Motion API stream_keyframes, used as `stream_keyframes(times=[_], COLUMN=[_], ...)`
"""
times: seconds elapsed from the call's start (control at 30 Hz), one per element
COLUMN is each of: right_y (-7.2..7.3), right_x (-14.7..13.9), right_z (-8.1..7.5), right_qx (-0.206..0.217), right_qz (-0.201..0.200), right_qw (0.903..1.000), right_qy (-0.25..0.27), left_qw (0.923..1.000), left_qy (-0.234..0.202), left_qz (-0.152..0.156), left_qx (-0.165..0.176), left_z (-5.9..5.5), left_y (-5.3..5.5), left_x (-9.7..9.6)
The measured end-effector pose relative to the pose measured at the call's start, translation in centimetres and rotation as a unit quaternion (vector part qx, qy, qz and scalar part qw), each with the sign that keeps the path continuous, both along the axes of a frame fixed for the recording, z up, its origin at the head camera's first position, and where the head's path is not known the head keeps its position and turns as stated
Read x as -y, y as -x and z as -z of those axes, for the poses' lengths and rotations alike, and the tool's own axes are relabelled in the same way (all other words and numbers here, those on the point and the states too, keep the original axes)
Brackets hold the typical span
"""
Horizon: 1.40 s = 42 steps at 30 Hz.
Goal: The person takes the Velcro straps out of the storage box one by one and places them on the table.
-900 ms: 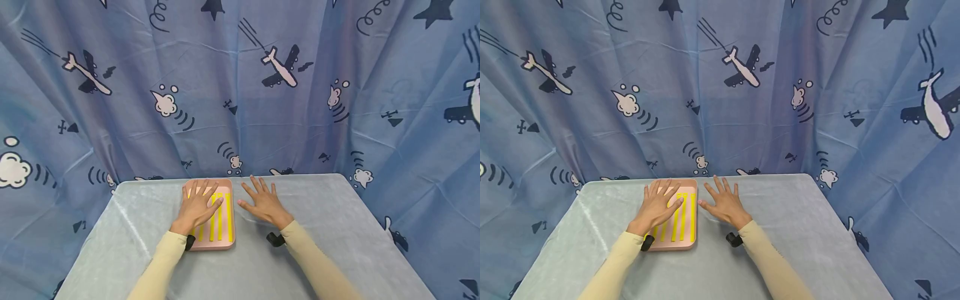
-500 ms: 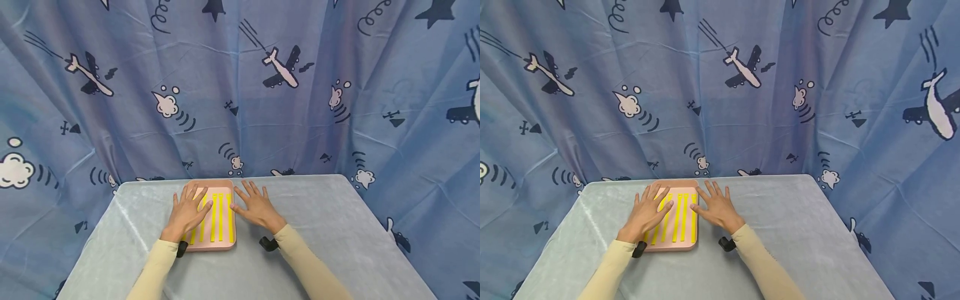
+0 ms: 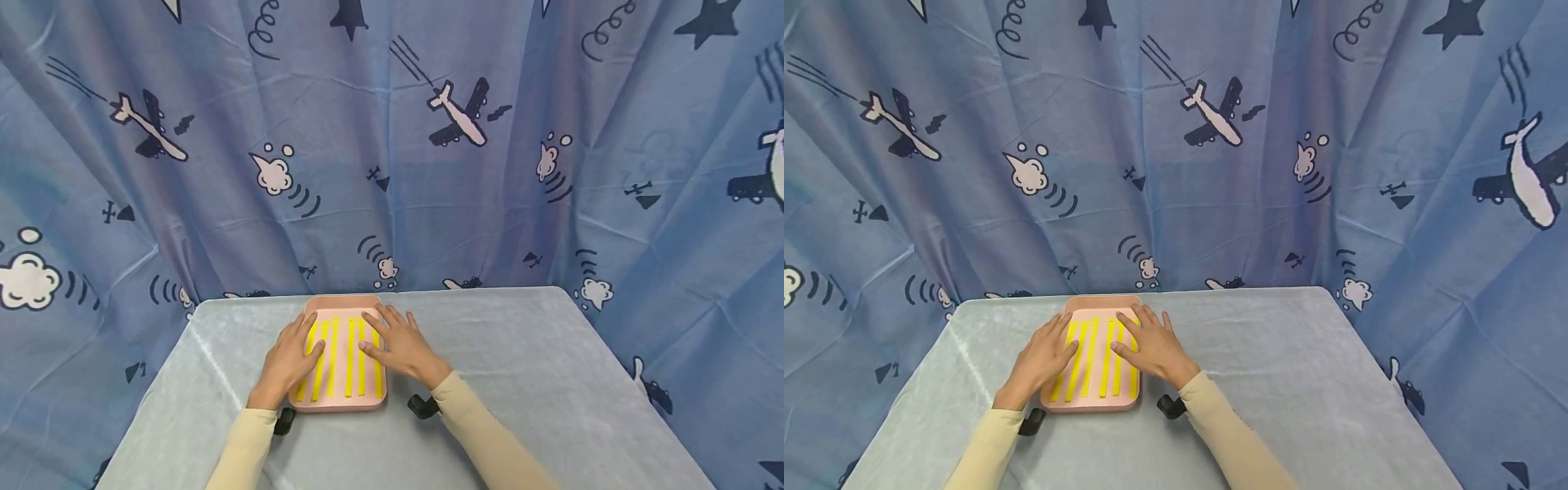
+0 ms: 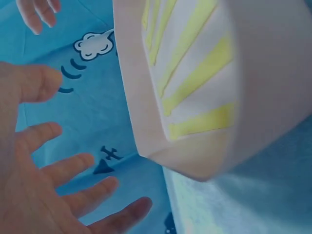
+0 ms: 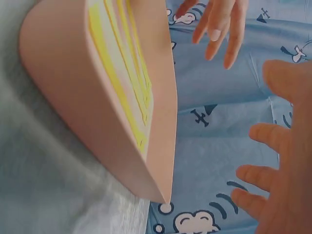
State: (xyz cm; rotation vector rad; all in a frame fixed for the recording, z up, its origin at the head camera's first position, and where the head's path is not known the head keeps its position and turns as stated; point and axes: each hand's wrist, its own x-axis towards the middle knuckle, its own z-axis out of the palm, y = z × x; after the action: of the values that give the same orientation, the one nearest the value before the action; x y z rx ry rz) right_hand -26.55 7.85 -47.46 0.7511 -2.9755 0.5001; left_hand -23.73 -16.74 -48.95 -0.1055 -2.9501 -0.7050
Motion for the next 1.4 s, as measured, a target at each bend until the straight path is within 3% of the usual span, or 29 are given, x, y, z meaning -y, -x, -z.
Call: stream_keyframes(times=[0.23, 0.6, 0.87, 1.17, 1.4], right_y=[-0.5, -0.9, -0.9, -0.6, -0.5], right_x=[1.4, 2.3, 3.3, 4.9, 6.1], right_z=[-0.2, 0.2, 0.2, 0.0, -0.8], right_qx=[0.004, 0.000, 0.003, -0.012, -0.016], right_qz=[-0.029, -0.072, -0.082, -0.109, -0.122], right_qw=[0.9995, 0.9971, 0.9964, 0.9939, 0.9924], right_qy=[0.014, 0.024, 0.021, 0.010, 0.000], left_qw=[0.9981, 0.9858, 0.9765, 0.9698, 0.9565], left_qy=[-0.054, -0.150, -0.202, -0.227, -0.267], left_qz=[-0.028, -0.073, -0.069, -0.068, -0.075], left_qx=[0.013, 0.016, 0.028, 0.058, 0.090], left_z=[0.9, 2.2, 3.0, 3.6, 4.1], left_y=[-0.4, -1.0, -1.0, -1.1, -0.9], left_x=[1.2, 2.0, 2.7, 3.4, 3.5])
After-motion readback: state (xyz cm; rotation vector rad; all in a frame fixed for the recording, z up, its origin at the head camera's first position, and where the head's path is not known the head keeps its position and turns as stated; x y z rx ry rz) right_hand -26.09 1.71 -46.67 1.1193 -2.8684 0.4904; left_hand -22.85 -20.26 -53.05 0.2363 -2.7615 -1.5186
